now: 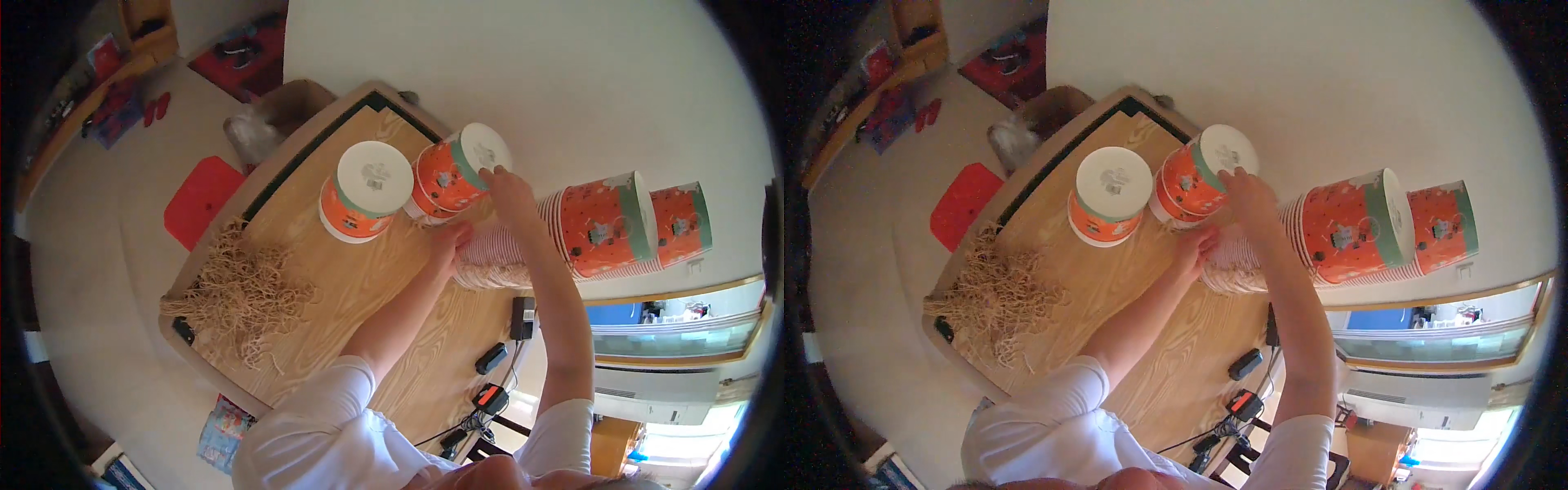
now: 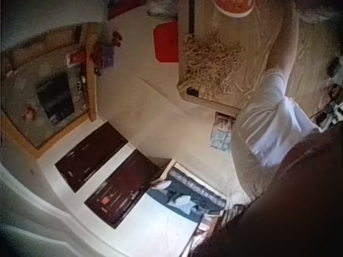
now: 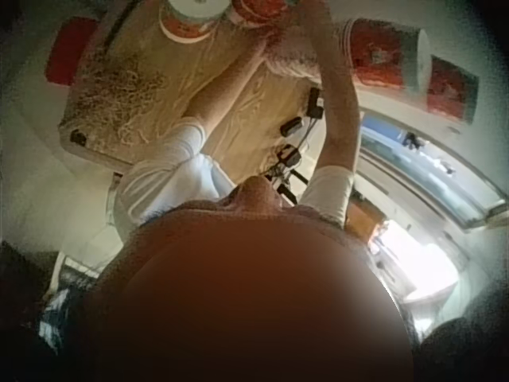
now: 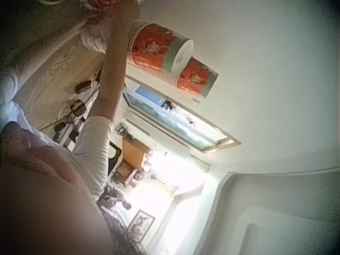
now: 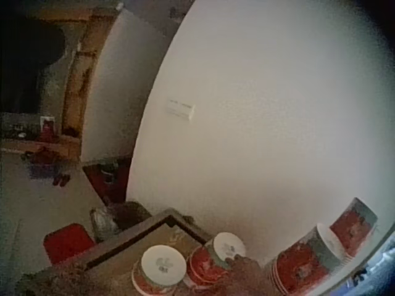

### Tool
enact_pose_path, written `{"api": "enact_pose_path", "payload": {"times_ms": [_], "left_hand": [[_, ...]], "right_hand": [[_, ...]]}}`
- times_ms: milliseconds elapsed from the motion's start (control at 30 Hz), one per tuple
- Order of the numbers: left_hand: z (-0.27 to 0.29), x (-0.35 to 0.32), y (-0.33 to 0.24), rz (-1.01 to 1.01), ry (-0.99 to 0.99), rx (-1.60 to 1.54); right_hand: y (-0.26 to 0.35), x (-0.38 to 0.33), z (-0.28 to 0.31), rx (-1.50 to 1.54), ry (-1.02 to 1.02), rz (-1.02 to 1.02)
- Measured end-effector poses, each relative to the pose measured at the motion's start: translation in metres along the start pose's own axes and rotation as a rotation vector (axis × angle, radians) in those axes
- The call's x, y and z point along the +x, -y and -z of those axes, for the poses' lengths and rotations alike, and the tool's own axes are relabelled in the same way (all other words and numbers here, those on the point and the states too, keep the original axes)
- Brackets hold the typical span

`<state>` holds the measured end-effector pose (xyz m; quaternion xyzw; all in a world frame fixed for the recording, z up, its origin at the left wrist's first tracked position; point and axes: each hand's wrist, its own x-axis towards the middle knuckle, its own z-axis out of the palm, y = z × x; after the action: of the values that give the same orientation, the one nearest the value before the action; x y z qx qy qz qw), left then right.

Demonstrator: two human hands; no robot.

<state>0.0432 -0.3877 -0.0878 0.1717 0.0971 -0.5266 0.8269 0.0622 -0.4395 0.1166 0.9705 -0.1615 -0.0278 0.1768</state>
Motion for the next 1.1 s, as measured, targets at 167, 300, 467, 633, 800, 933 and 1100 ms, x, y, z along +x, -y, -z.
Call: {"api": "enact_pose_path", "payload": {"times_ms": [167,300,467,633,800,933,1100], "left_hand": [[0.016,0.004,0.006,-0.017,-0.055,0.034],[0.019,0.006,0.008,0.003,-0.07,0.015],[0.033,0.011,0.008,-0.026,-0.127,0.112],[0.066,0.03,-0.007,-0.028,-0.202,-0.027],[0.044,0.027,-0.024,-0.018,-0.348,-0.02],[0.041,0.022,-0.037,-0.083,-0.302,0.123],[0.034,0.011,-0.042,-0.092,-0.329,0.187]], "right_hand": [[0.008,-0.002,-0.012,-0.038,0.003,0.051],[0.005,-0.002,-0.025,-0.043,0.003,0.07],[0.006,-0.002,-0.033,-0.05,-0.054,0.043],[0.008,0.0,-0.027,-0.051,-0.021,0.05],[0.001,-0.003,-0.033,-0.05,-0.022,0.047],[0.008,-0.001,-0.027,-0.034,0.011,0.039],[0.006,-0.003,-0.028,-0.014,-0.001,0.029]]}}
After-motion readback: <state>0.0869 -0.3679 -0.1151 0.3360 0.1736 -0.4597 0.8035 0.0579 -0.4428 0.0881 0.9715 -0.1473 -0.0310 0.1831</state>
